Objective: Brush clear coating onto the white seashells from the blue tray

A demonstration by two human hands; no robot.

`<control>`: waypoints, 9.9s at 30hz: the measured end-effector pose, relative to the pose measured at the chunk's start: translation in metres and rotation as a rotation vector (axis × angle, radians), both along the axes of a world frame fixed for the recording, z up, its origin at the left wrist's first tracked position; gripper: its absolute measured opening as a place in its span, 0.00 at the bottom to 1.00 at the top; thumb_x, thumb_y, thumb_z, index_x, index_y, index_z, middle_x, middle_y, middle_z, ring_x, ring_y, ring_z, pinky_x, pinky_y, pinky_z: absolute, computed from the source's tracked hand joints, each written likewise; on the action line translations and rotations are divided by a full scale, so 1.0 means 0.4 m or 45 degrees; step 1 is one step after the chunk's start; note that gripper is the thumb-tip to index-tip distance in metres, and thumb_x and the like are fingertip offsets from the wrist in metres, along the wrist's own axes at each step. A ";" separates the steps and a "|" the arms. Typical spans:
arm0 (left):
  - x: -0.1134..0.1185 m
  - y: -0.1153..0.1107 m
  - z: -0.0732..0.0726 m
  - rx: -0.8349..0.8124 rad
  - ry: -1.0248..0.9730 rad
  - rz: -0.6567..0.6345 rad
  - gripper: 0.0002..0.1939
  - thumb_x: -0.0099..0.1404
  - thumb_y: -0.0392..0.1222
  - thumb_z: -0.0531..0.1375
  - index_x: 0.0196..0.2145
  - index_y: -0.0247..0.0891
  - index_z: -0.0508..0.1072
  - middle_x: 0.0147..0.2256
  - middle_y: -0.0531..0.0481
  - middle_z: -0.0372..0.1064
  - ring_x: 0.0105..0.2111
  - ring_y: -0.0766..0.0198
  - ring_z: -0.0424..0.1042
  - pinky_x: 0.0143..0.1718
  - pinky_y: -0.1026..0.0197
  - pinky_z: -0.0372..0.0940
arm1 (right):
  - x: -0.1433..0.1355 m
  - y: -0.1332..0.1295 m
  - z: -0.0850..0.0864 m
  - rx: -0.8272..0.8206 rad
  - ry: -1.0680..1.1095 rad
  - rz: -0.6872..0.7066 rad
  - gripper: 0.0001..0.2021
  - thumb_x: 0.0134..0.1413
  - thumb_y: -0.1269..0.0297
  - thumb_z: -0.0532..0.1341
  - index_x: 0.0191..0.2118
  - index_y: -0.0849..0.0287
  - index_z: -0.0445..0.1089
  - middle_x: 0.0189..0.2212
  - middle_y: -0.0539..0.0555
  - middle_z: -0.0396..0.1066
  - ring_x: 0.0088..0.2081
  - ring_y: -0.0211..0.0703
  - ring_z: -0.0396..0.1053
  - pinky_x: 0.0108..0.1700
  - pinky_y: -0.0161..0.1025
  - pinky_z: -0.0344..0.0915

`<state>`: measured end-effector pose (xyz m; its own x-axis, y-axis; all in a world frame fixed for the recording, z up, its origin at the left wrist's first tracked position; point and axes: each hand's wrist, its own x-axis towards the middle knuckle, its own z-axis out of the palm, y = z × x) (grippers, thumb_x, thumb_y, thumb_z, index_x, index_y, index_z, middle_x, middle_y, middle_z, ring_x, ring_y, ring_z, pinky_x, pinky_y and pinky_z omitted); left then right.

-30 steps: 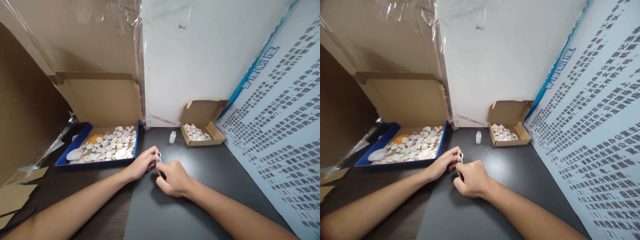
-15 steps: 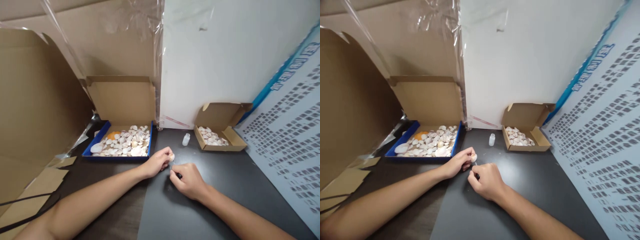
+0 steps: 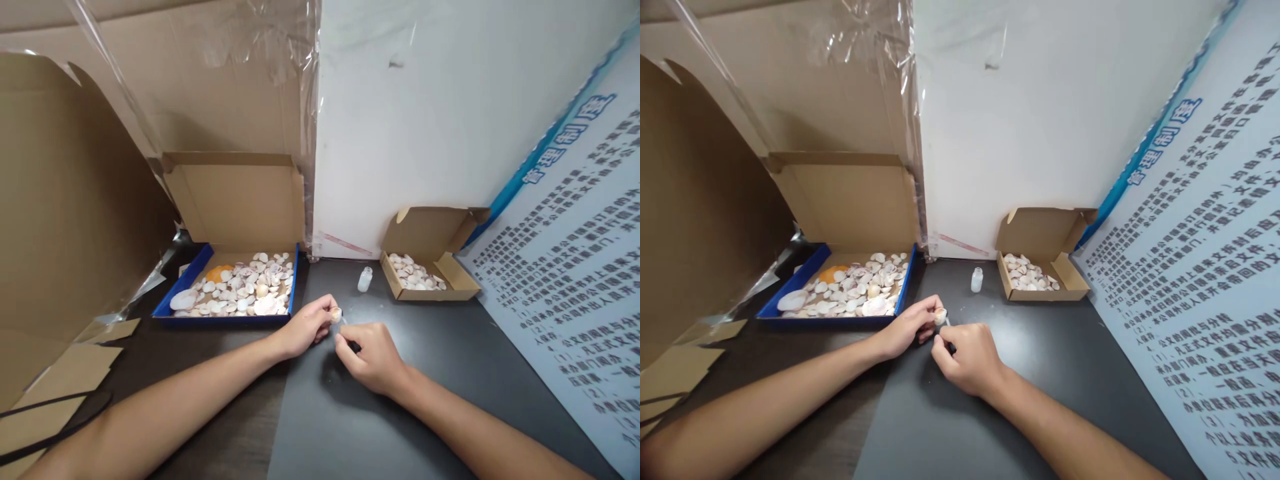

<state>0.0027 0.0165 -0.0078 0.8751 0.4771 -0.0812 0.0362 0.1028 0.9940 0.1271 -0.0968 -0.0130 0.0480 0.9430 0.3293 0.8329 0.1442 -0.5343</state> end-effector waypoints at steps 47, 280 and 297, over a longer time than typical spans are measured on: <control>-0.001 -0.007 0.004 -0.028 0.052 0.034 0.10 0.62 0.48 0.52 0.29 0.40 0.56 0.19 0.61 0.45 0.19 0.71 0.44 0.20 0.67 0.43 | 0.008 -0.002 0.009 0.172 0.148 0.066 0.18 0.56 0.66 0.51 0.17 0.60 0.45 0.14 0.45 0.44 0.17 0.29 0.43 0.24 0.33 0.42; 0.002 0.004 0.007 -0.052 0.088 -0.006 0.10 0.63 0.47 0.52 0.30 0.39 0.57 0.21 0.61 0.48 0.19 0.71 0.47 0.21 0.65 0.44 | 0.021 -0.090 0.060 -0.163 -0.028 -0.054 0.06 0.56 0.69 0.54 0.38 0.56 0.66 0.32 0.49 0.66 0.26 0.35 0.63 0.31 0.34 0.54; 0.004 0.000 0.004 -0.077 0.032 -0.003 0.10 0.61 0.46 0.54 0.30 0.39 0.57 0.22 0.60 0.50 0.18 0.72 0.47 0.20 0.66 0.44 | 0.009 -0.105 0.073 -0.253 -0.125 0.050 0.08 0.61 0.68 0.54 0.44 0.52 0.65 0.35 0.49 0.68 0.28 0.36 0.67 0.33 0.34 0.58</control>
<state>0.0042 0.0164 -0.0062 0.8736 0.4686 -0.1316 0.0613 0.1622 0.9849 0.1308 -0.1388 0.0163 -0.0133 0.9903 0.1380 0.8782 0.0776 -0.4719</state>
